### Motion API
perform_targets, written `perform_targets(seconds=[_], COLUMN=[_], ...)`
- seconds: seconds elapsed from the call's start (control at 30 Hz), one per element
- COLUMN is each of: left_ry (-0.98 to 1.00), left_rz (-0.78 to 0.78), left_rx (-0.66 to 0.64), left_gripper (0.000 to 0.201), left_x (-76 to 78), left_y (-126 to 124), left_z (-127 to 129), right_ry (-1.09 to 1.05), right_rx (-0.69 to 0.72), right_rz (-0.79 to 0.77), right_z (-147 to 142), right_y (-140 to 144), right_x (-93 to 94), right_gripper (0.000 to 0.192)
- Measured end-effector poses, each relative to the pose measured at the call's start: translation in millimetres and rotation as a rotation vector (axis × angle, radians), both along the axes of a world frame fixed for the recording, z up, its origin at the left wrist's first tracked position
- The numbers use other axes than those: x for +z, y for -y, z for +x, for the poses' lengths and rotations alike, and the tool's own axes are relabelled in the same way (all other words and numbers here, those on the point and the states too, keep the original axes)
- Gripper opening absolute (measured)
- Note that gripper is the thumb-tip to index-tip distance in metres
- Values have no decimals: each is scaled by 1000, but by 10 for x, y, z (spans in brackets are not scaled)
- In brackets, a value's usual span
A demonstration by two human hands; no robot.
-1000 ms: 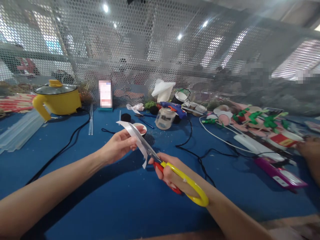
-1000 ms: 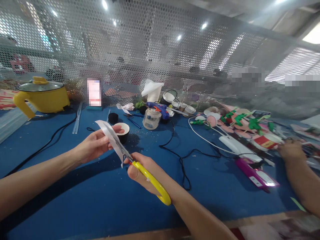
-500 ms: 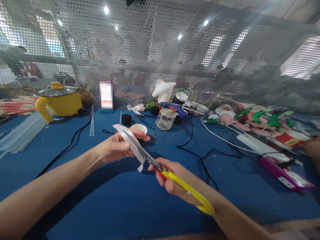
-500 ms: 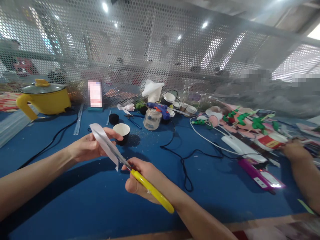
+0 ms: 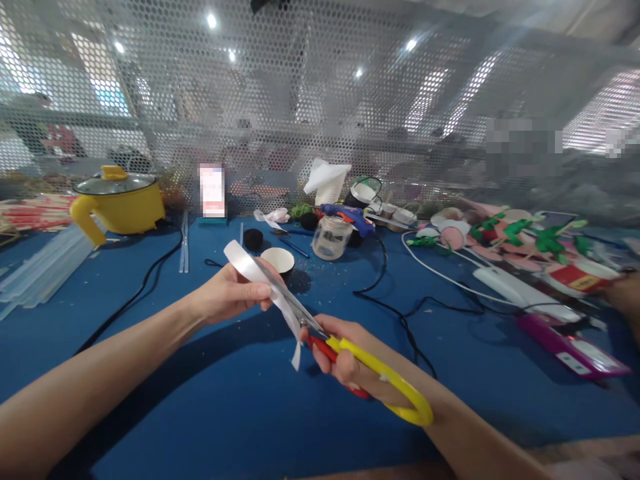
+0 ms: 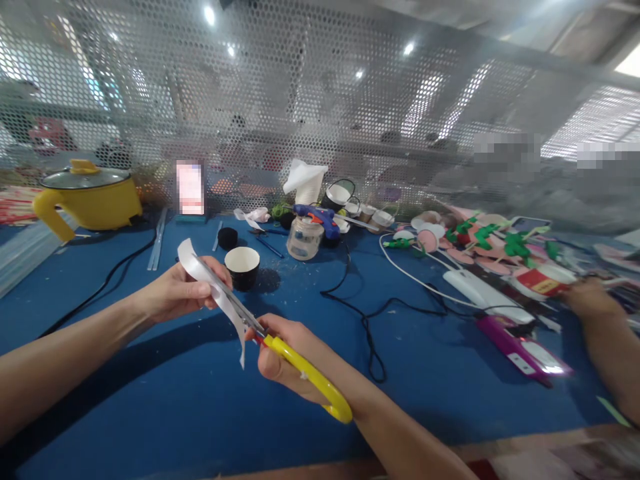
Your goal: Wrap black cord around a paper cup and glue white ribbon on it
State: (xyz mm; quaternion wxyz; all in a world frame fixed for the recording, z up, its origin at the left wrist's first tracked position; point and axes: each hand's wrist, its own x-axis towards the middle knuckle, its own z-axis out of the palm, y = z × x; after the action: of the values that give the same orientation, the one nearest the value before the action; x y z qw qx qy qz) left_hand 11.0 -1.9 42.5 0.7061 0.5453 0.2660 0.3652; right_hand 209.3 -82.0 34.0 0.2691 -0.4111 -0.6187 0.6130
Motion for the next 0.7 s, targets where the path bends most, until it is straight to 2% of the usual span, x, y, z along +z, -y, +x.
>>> perform_targets(seconds=[0.13,0.37,0.57,0.7], left_ry=[-14,1,0,21], left_rz=[25,68,103,83], left_rx=[17,14,39,75], left_gripper=[23,19,17,15], left_x=[2,-45,-53,-52], left_y=[-9,-47,-25,-2], left_z=[2,-16,5,40], right_ry=[-22,-32,-67,-103], right_rx=[10,21,29,11], right_rz=[42,8,20,8], right_z=[27,32,32,25], right_y=[-3,-24,-19,-5], right_x=[-42,-62,-82,-68], right_gripper=[55,44,53,67])
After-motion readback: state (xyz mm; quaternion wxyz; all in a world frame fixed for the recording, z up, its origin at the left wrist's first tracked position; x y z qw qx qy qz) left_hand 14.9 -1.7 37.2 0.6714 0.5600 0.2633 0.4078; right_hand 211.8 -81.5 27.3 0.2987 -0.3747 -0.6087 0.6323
